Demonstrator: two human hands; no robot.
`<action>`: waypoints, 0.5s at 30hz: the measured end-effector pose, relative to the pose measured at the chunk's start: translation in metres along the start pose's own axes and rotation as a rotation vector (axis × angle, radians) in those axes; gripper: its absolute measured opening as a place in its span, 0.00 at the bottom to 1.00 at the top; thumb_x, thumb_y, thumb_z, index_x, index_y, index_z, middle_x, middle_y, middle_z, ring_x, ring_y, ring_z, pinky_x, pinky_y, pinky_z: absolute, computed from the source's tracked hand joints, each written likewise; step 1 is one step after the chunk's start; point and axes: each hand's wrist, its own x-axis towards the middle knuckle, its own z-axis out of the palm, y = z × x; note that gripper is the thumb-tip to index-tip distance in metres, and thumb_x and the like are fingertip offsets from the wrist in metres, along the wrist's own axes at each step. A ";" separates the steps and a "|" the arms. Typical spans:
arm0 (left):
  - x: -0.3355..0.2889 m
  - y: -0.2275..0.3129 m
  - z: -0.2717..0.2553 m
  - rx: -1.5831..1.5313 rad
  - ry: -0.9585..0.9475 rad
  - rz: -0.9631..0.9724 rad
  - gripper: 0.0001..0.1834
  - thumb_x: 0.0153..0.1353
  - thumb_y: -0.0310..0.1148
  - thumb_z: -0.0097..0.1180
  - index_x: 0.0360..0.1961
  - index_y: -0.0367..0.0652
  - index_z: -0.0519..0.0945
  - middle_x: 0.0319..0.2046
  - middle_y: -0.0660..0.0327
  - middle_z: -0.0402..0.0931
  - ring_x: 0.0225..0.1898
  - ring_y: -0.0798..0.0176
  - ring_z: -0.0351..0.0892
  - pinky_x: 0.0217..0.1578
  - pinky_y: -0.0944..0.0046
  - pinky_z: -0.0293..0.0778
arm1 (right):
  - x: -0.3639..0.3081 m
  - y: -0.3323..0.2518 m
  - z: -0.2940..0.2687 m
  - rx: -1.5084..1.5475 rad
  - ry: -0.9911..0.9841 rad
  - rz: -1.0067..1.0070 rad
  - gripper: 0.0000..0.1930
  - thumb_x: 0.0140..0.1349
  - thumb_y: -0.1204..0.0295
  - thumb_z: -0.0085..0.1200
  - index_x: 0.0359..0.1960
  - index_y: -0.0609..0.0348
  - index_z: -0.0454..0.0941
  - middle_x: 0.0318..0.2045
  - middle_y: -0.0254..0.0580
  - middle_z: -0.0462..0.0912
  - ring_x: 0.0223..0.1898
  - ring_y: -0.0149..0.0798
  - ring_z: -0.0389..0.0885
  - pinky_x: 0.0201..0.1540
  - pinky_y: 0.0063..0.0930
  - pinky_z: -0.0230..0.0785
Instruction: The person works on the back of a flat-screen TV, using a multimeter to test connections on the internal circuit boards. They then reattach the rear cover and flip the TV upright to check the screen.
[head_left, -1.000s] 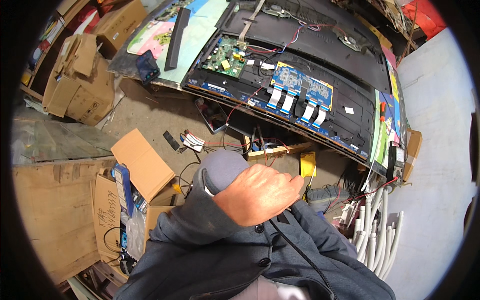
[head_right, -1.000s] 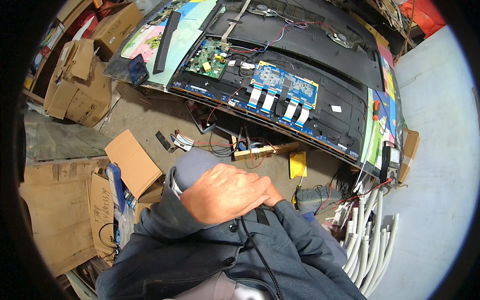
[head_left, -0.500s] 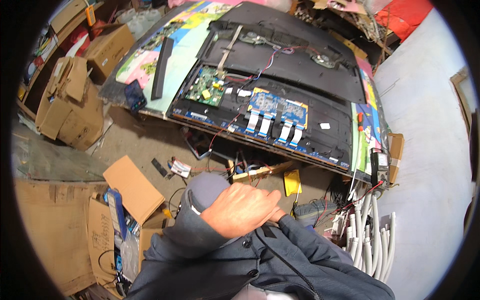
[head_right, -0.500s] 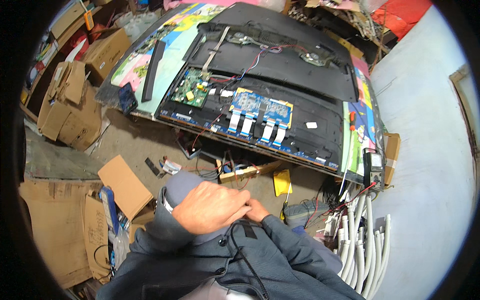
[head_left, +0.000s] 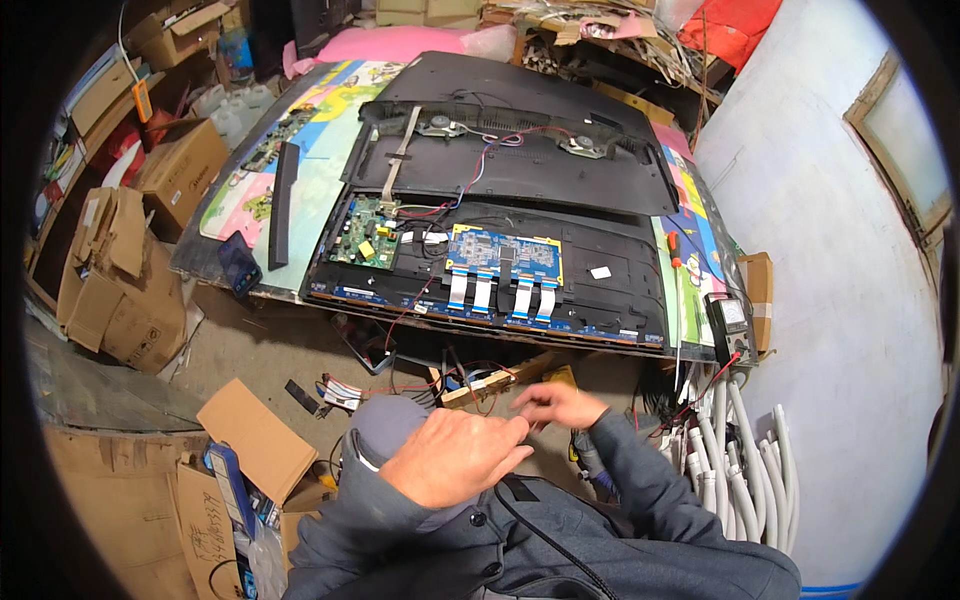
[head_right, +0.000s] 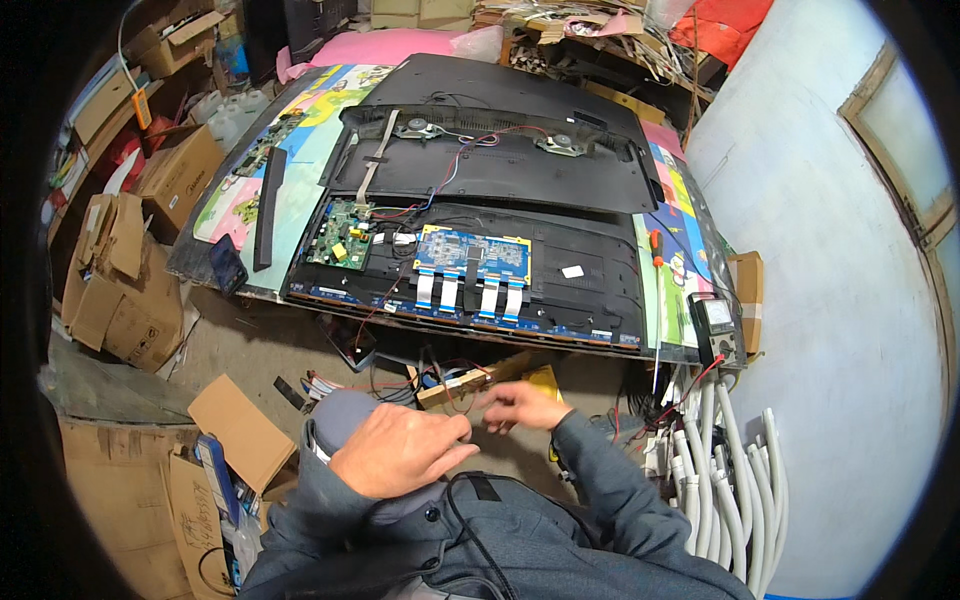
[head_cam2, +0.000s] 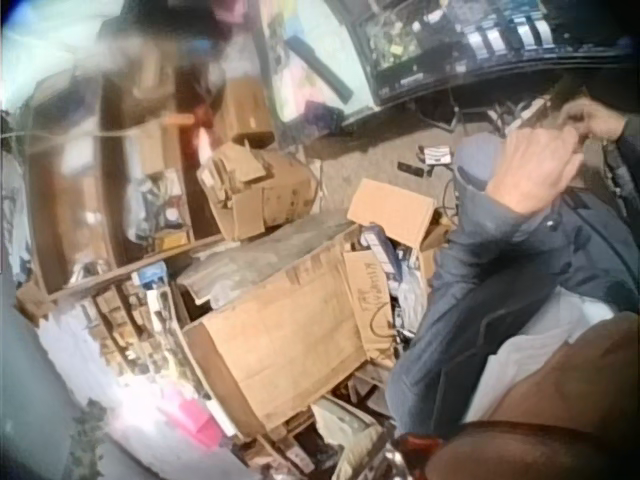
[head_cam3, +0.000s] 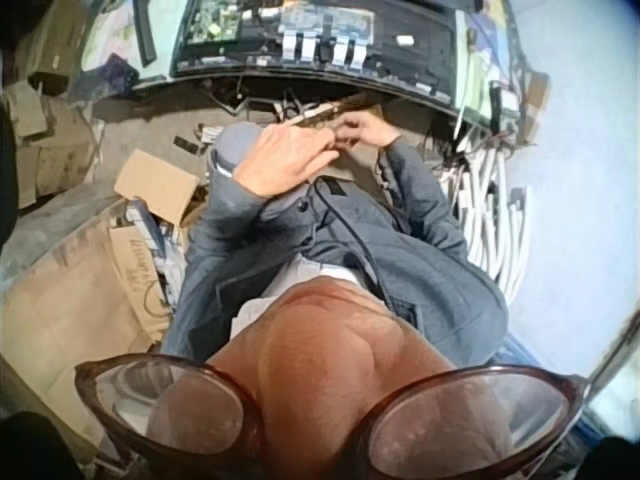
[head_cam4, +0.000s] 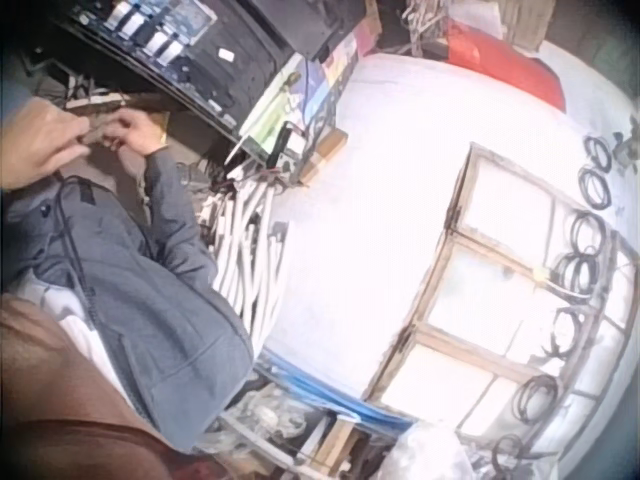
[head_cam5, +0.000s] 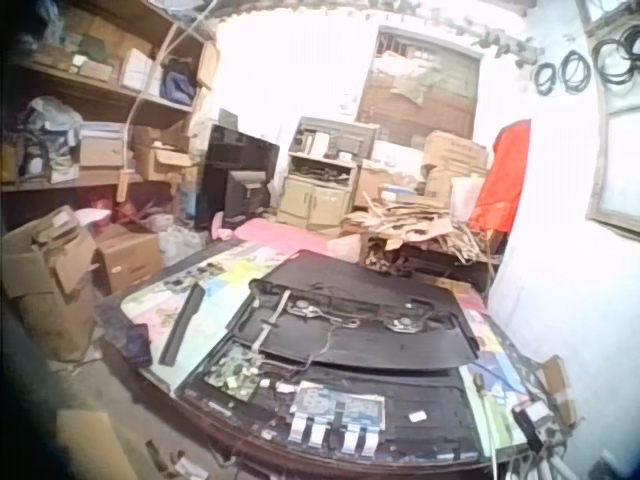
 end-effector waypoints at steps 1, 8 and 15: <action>0.000 0.000 0.004 -0.016 0.008 0.023 0.12 0.68 0.37 0.58 0.35 0.40 0.71 0.24 0.54 0.78 0.27 0.43 0.80 0.26 0.46 0.73 | -0.010 -0.029 -0.017 -0.080 -0.013 -0.033 0.17 0.72 0.69 0.58 0.59 0.62 0.78 0.41 0.39 0.87 0.41 0.30 0.86 0.44 0.27 0.80; 0.016 0.002 0.020 -0.017 -0.052 0.022 0.14 0.69 0.40 0.59 0.35 0.42 0.72 0.25 0.55 0.77 0.27 0.43 0.80 0.25 0.47 0.72 | -0.036 -0.117 -0.190 0.062 0.707 -0.382 0.10 0.71 0.71 0.56 0.47 0.64 0.81 0.31 0.43 0.86 0.29 0.32 0.84 0.32 0.25 0.78; 0.020 0.004 0.024 0.102 -0.087 -0.017 0.13 0.68 0.39 0.59 0.34 0.43 0.72 0.23 0.58 0.75 0.27 0.49 0.81 0.28 0.50 0.74 | -0.030 -0.120 -0.385 -0.537 1.614 -0.220 0.17 0.56 0.65 0.64 0.42 0.64 0.86 0.43 0.54 0.89 0.46 0.48 0.87 0.52 0.37 0.76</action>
